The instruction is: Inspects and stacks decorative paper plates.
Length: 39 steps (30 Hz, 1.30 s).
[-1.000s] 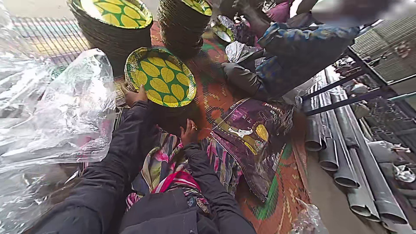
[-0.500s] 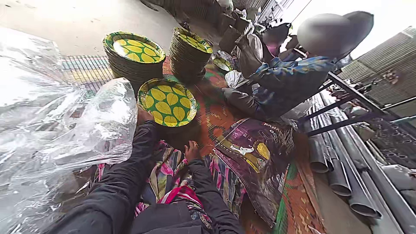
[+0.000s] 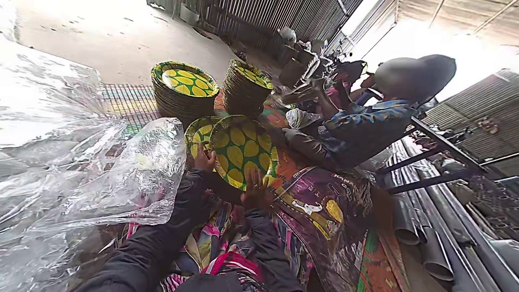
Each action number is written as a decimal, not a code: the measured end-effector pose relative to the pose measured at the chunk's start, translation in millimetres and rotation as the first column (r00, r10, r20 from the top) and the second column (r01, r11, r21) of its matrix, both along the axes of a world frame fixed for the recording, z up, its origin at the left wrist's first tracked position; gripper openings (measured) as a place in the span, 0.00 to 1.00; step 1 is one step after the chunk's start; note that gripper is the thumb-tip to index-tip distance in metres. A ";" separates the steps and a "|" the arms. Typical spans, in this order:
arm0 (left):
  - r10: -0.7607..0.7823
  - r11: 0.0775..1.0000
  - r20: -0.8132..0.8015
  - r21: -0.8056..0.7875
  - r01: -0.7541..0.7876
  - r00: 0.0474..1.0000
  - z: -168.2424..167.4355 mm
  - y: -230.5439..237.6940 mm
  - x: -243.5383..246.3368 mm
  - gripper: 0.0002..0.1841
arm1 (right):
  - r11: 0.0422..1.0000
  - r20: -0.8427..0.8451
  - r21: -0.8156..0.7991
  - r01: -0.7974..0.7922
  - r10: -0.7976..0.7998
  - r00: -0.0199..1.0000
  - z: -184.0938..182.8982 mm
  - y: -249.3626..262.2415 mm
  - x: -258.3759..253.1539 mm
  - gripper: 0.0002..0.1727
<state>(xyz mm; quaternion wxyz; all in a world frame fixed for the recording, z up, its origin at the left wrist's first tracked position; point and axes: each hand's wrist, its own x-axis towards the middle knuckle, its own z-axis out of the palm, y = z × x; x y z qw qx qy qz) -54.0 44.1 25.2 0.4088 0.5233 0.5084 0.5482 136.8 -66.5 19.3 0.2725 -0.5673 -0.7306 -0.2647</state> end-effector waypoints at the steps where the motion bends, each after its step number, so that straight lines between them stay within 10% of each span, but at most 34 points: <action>1: -0.064 0.998 0.084 0.014 0.063 0.994 0.5 -2.7 4.4 0.33 | 0.998 0.011 -0.044 -0.044 0.044 0.999 10.1 7.0 4.2 0.29; 5: -0.249 0.968 0.171 0.015 0.250 0.953 3.9 -7.2 7.8 0.40 | 1.000 0.102 -0.010 0.005 -0.004 0.995 35.5 29.8 39.2 0.24; 10: -0.195 0.966 -0.468 0.060 0.251 0.862 -18.5 5.0 8.3 0.32 | 0.934 -0.095 -0.138 0.329 -0.343 0.934 28.6 43.7 92.6 0.24; 16: -0.365 0.893 -0.801 -0.156 0.423 0.475 -31.7 -1.7 34.5 0.17 | 0.294 0.172 -0.887 0.356 -0.504 0.846 -42.2 15.4 104.6 0.36; 26: -0.267 0.906 -0.875 -0.084 0.416 0.403 -44.7 -2.2 40.6 0.18 | 0.234 0.205 -0.902 0.362 -0.506 0.838 -36.2 19.3 99.5 0.41; 33: -0.325 0.906 -0.879 -0.184 0.382 0.349 -32.4 -14.8 41.6 0.25 | 0.556 -0.110 -0.744 0.372 -0.650 0.752 -11.4 -1.0 88.2 0.28; 39: -0.288 0.909 -0.870 -0.117 0.401 0.399 -47.0 -7.2 41.3 0.22 | 0.905 -0.267 -0.165 0.392 -0.424 0.865 -39.5 -11.2 87.0 0.19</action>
